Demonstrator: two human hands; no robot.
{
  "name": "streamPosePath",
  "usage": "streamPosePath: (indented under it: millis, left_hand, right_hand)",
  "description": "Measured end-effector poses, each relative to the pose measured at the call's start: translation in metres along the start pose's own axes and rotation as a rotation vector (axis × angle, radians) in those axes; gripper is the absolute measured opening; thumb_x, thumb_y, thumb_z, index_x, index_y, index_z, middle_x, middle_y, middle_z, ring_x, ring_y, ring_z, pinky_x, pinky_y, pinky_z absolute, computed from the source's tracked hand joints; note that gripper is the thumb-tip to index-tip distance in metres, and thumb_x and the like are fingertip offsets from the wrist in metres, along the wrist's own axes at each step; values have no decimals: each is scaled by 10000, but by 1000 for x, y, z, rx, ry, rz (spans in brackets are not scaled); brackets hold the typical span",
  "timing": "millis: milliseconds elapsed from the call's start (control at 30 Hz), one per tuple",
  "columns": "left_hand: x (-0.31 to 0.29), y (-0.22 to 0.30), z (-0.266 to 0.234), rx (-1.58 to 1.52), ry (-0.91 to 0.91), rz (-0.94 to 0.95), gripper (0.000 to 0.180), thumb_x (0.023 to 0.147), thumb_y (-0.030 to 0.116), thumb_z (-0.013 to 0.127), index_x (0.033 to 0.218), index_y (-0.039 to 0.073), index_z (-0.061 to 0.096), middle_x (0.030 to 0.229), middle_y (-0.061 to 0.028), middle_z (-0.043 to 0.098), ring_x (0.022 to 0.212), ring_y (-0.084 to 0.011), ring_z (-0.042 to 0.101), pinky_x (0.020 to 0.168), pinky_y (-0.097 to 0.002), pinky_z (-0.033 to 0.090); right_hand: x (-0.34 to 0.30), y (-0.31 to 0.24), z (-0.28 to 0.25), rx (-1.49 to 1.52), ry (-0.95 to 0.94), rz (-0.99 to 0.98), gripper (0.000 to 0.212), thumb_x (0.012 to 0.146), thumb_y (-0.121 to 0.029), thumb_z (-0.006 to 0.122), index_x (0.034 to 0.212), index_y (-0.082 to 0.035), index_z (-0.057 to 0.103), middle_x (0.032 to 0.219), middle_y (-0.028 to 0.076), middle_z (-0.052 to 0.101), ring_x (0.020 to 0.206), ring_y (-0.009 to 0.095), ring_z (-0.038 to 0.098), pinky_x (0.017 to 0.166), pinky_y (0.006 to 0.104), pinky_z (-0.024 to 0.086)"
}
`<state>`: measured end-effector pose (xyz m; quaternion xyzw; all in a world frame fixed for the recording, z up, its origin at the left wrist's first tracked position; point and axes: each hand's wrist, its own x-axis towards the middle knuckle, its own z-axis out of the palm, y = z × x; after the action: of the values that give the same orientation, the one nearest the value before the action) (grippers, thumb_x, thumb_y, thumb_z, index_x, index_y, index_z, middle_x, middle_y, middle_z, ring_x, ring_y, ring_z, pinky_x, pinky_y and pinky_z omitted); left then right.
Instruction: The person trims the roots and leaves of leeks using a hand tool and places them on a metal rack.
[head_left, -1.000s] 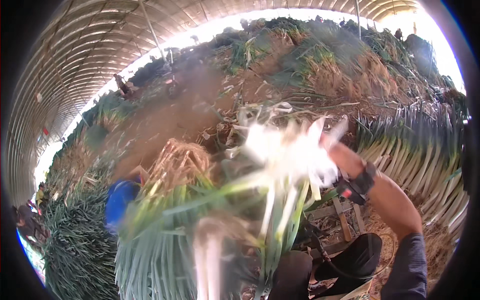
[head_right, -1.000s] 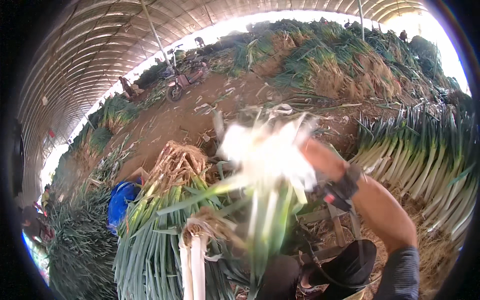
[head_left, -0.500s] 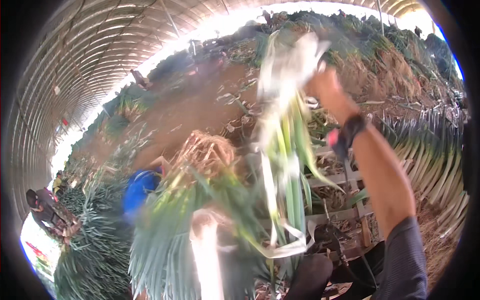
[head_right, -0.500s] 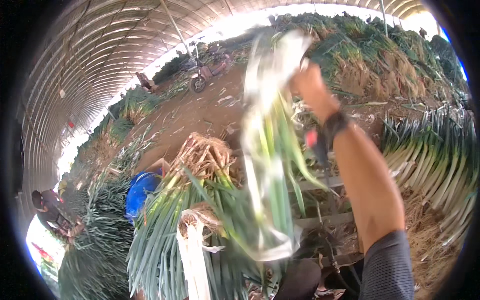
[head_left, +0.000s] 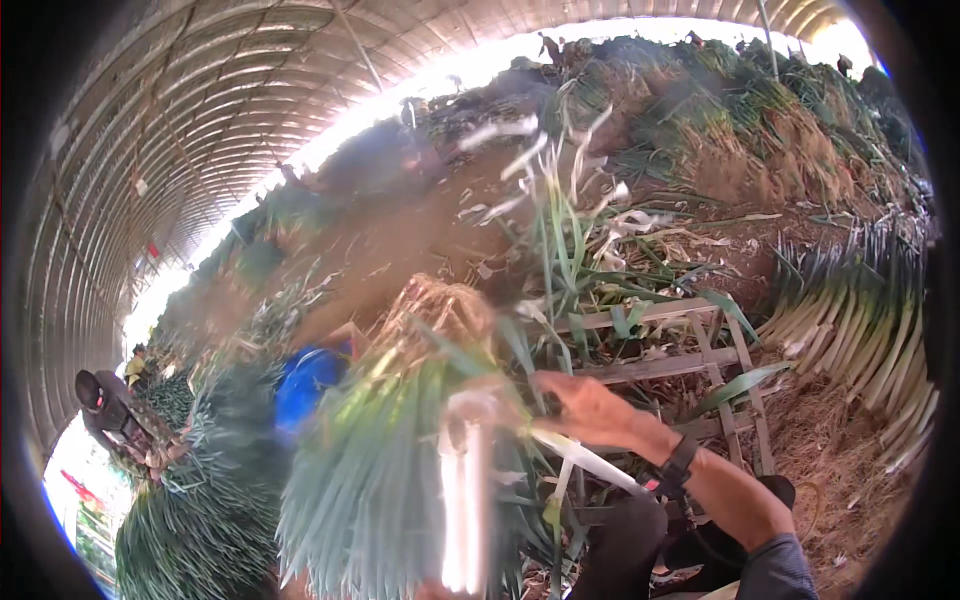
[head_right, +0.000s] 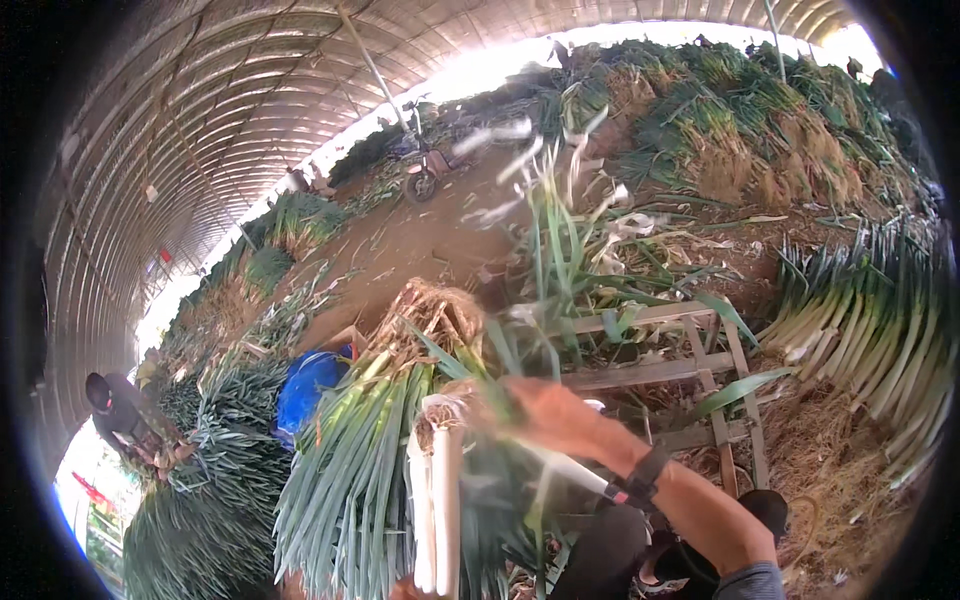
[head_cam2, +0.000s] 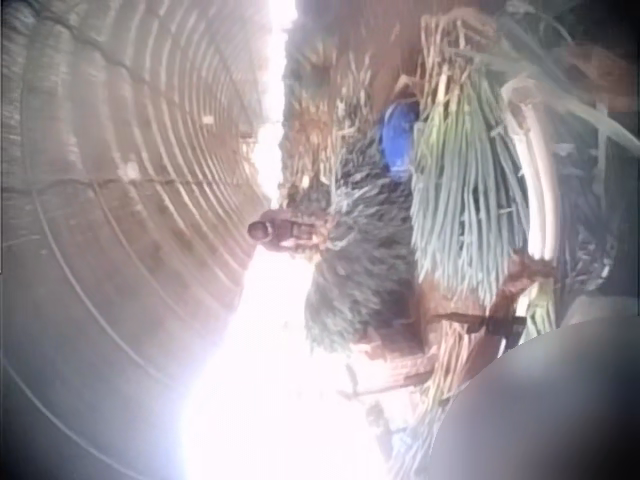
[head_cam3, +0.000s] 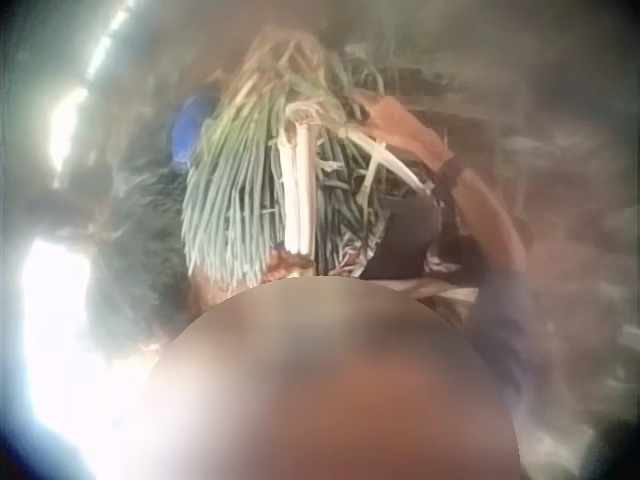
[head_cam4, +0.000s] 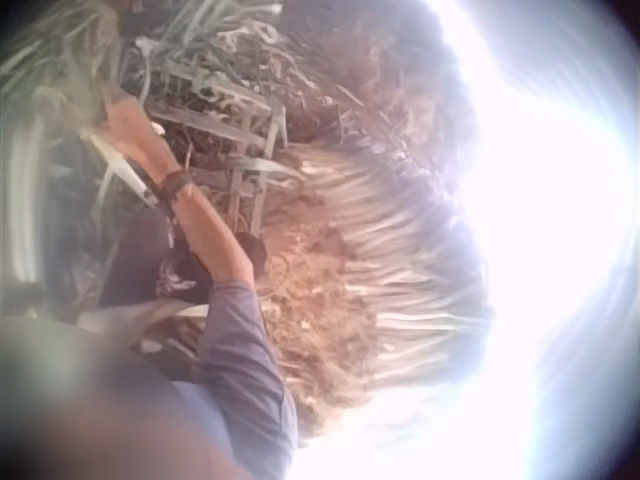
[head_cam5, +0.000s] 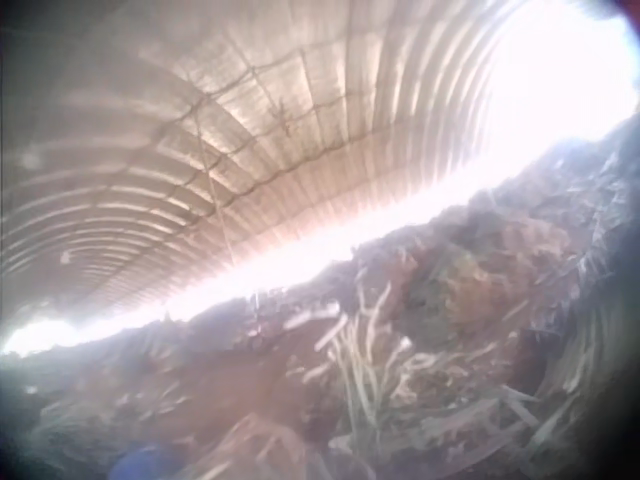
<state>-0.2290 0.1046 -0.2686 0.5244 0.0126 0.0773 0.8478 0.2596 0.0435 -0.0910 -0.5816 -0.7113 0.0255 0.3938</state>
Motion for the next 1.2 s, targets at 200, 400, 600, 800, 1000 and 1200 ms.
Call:
streamPosePath:
  millis: [200,400,600,800,1000,1200]
  left_hand:
    - [64,21,43,-5,-121,130,566,995,374,554,1487,152,382,1511,-188,409,1397,-449,371,1109,-676,299]
    - [131,67,134,-31,-145,315,600,885,371,721,1411,197,489,1280,-139,595,1233,-409,538,1018,-608,430]
    - [155,81,171,1252,513,-796,653,705,502,850,1112,20,680,871,-157,702,736,-255,673,642,-387,550]
    - [106,15,148,1403,558,-541,927,663,532,866,1322,-17,515,1091,-207,690,859,-354,683,744,-420,563]
    - [70,11,144,1240,563,-480,725,687,488,861,1191,19,633,1056,-185,704,850,-376,676,745,-450,543]
    - [127,44,155,1595,325,-364,448,793,389,773,1026,12,704,792,-193,680,672,-317,641,601,-470,487]
  right_hand:
    - [-2,-42,-38,403,-125,391,628,935,-489,616,1432,-136,466,1292,173,625,976,303,706,843,419,585]
    - [-11,3,-19,21,-36,226,612,879,-427,714,1318,-40,536,1096,188,680,881,344,695,736,406,554]
    - [-22,-9,-22,-87,-360,241,380,841,-214,675,1219,-176,673,825,184,685,768,358,688,678,440,553]
    - [-32,24,-13,-407,-144,215,155,759,-180,689,829,-46,722,763,142,680,689,326,683,603,431,548]
    - [-33,73,-132,-623,212,769,112,887,-161,609,838,-72,657,621,104,598,617,264,634,566,419,532]
    - [-63,25,-64,-146,-2,287,89,899,-134,647,909,-45,655,723,147,638,612,216,634,601,403,533]
